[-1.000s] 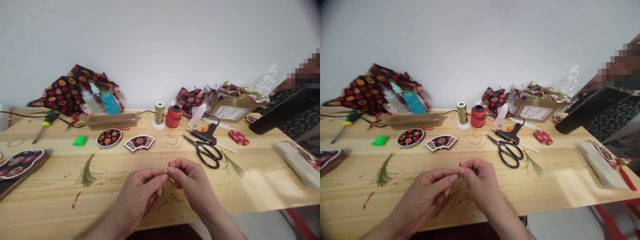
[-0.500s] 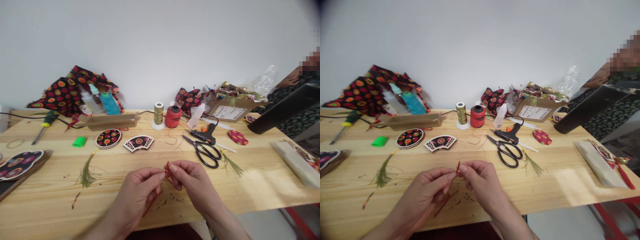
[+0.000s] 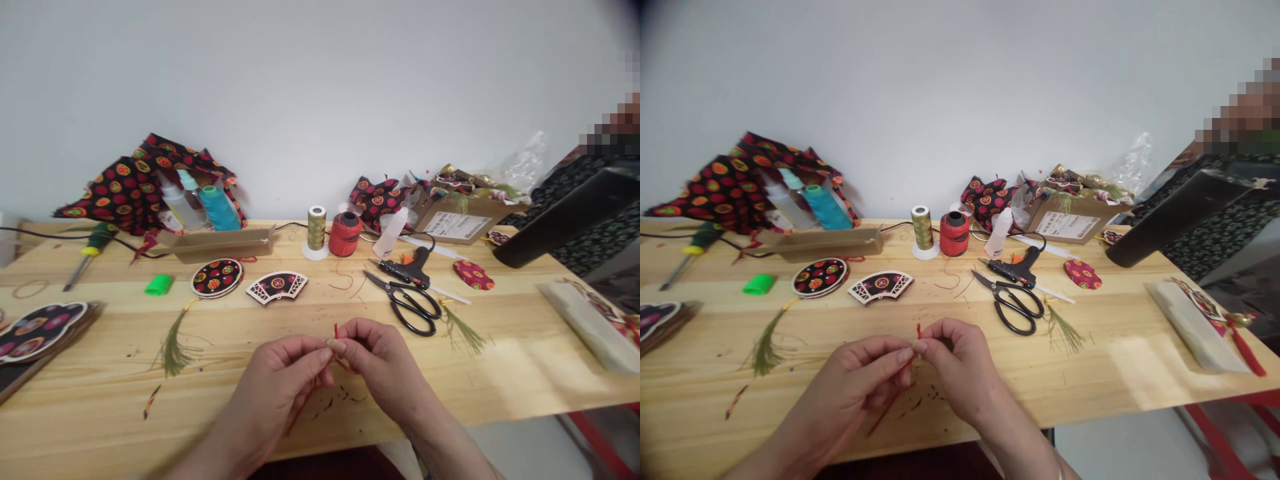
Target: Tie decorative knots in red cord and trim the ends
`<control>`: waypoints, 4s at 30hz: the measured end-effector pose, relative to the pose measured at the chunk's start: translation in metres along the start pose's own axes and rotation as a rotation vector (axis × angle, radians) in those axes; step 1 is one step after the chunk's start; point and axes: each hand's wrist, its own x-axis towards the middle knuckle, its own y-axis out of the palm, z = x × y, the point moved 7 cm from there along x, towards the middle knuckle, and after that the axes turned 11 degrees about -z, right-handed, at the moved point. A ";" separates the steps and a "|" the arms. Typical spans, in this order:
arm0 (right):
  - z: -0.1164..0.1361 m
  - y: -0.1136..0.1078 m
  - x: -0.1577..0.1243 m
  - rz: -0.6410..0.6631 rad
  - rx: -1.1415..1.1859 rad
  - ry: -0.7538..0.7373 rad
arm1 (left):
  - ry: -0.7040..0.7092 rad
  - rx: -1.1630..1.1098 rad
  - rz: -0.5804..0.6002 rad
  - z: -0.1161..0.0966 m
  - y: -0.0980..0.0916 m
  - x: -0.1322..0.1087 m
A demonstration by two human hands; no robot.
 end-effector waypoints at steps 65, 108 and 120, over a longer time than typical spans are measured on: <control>0.010 -0.002 -0.006 -0.021 -0.099 -0.085 | 0.394 0.413 -0.113 -0.025 -0.005 -0.009; 0.019 -0.021 -0.010 0.026 -0.396 -0.198 | 0.039 -0.104 -0.038 -0.006 -0.009 0.010; -0.005 0.004 -0.003 0.110 -0.017 0.096 | -0.004 -0.214 0.018 -0.003 -0.007 0.007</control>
